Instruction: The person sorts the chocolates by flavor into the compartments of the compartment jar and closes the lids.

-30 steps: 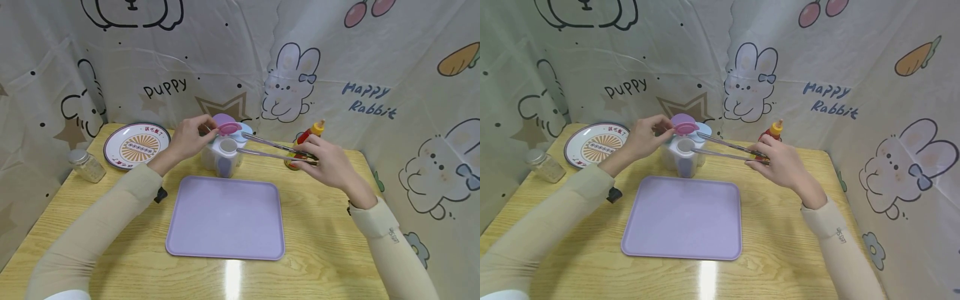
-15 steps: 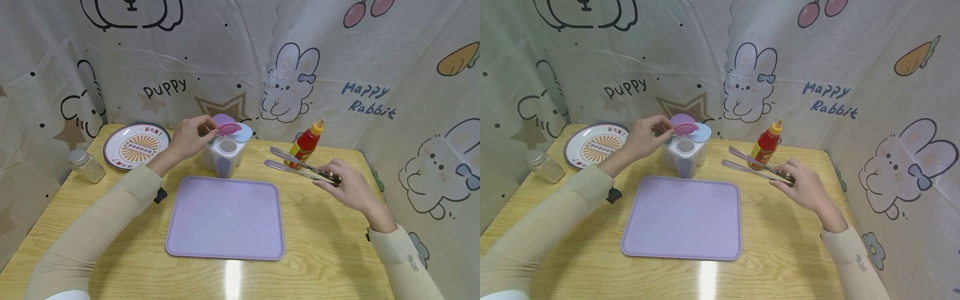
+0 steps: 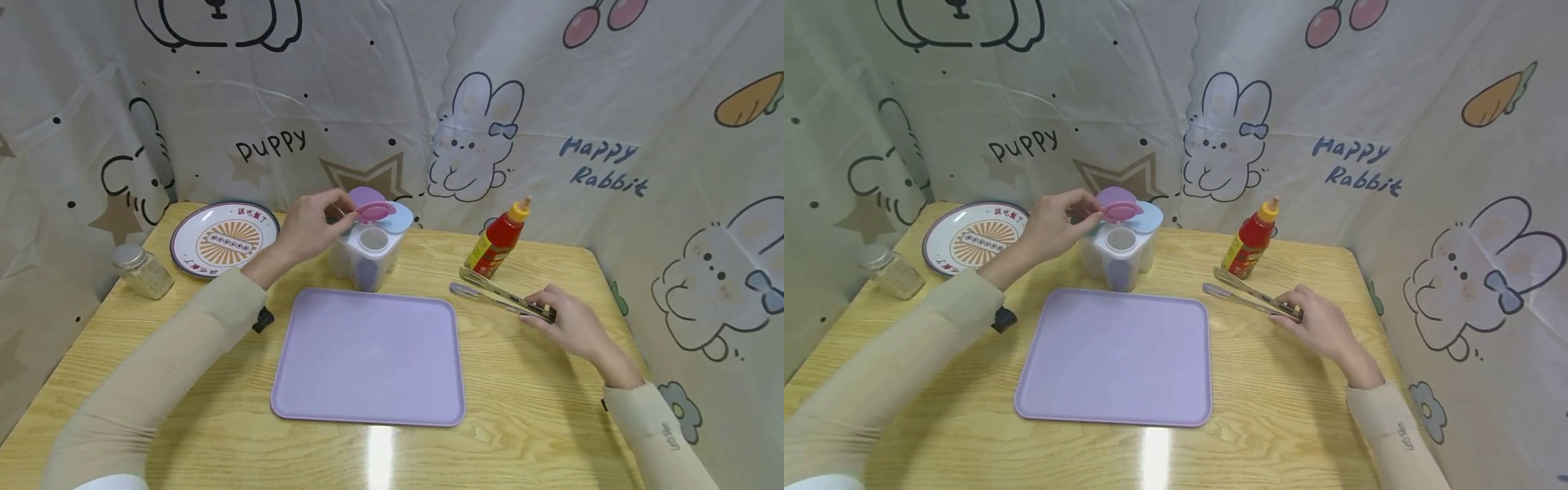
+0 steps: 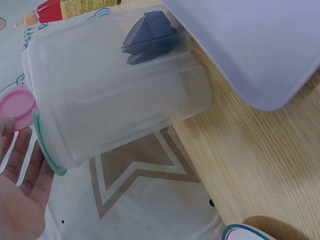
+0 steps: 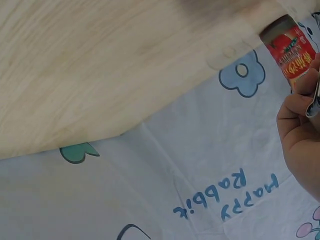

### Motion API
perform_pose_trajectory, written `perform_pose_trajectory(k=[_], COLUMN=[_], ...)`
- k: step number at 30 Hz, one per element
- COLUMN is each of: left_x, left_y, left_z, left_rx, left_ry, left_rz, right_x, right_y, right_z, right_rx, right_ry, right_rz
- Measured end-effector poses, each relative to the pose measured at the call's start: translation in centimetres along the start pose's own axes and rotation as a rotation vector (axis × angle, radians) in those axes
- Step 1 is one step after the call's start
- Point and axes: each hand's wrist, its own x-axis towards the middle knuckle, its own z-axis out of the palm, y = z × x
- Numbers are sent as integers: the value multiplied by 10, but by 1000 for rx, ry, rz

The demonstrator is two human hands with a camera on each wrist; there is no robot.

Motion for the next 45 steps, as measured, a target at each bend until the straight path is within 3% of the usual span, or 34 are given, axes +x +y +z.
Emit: perform_pose_trajectory(k=[17,36,45], left_x=[0,0,0], left_y=[2,0,0], left_z=[-1,1,0], left_rx=[-2,-7,-10], left_ry=[0,-4,0], left_rz=[-3,-1,-1], right_x=[-4,-5,-7], right_y=[12,20,22], right_z=[12,23,29], right_rx=[11,48,59], right_ry=[-42,-157,-151], right_rz=[54,104,99])
